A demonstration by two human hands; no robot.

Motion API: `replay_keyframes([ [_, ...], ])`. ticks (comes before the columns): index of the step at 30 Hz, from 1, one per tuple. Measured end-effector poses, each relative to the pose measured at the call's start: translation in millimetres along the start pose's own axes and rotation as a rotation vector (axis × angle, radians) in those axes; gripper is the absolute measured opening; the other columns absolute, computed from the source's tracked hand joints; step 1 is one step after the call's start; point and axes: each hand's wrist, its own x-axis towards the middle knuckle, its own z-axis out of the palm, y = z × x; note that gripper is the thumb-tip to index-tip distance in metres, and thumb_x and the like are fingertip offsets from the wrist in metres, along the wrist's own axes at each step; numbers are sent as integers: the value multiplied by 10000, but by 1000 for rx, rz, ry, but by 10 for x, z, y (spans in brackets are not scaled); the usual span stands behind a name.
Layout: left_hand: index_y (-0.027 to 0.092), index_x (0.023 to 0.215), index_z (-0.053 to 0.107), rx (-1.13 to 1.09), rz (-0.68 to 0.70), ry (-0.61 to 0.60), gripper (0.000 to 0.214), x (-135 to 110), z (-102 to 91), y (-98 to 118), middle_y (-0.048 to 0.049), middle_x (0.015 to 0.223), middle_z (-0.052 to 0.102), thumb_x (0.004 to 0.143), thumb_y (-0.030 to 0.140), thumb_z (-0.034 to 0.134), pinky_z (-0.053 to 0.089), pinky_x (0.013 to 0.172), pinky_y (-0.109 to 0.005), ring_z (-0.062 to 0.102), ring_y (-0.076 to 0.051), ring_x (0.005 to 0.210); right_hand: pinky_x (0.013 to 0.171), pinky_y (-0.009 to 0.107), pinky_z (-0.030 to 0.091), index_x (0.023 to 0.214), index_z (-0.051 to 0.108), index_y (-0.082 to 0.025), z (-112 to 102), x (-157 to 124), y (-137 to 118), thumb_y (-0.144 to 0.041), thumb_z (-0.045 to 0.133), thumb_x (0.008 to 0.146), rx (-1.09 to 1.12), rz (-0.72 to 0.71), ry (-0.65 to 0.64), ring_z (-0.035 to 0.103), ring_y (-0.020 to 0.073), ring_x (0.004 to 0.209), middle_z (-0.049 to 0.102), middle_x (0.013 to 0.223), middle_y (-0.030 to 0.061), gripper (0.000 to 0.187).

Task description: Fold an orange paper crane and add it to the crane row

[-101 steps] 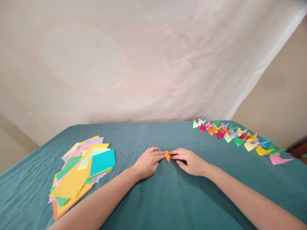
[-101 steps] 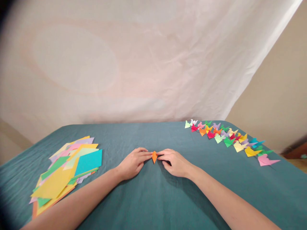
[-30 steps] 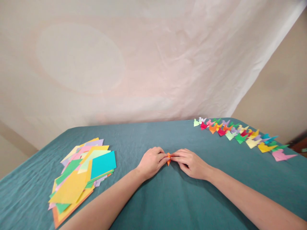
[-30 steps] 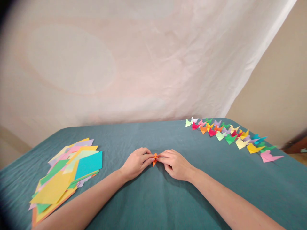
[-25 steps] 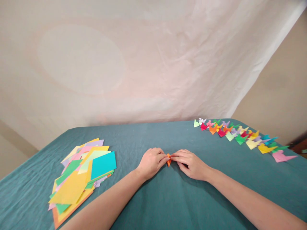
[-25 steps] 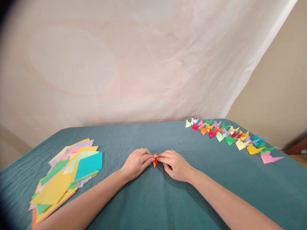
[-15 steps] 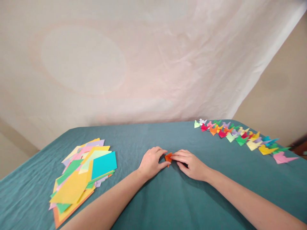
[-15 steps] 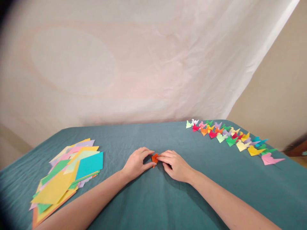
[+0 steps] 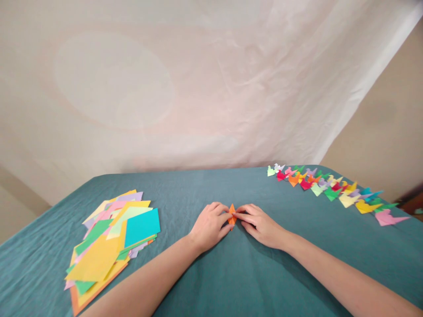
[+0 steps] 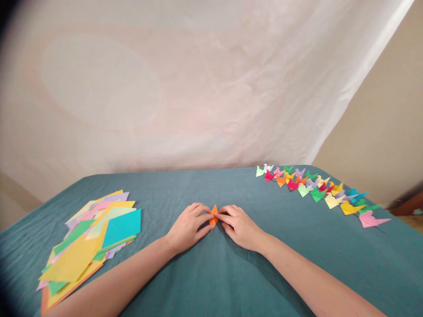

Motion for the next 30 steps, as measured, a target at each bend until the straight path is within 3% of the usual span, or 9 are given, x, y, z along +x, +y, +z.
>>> replay_keyframes([
  [7,177,1053,596,124,85,-81,251,-12,-15,42,-55,1009,602,931,289,407,356,928,-371,480,-205,1035,856,407,437,1262,496,-269,19,-7,12,-144,461,878,-54,9,-26,497,214,1020,554,1120,82,406],
  [19,175,1075,572,156,82,-105,274,-15,-30,86,-65,986,588,926,343,414,363,913,-375,489,-214,1016,852,395,438,1195,557,-253,1,-47,10,-198,466,894,-95,-70,18,520,210,1025,598,1122,71,320],
  [30,178,1059,574,142,75,-88,264,-24,4,68,-69,971,579,914,350,438,372,908,-378,501,-213,1005,838,391,422,1229,530,-285,-3,-35,-18,-229,477,895,-162,-6,-40,503,215,1035,577,1147,63,343],
])
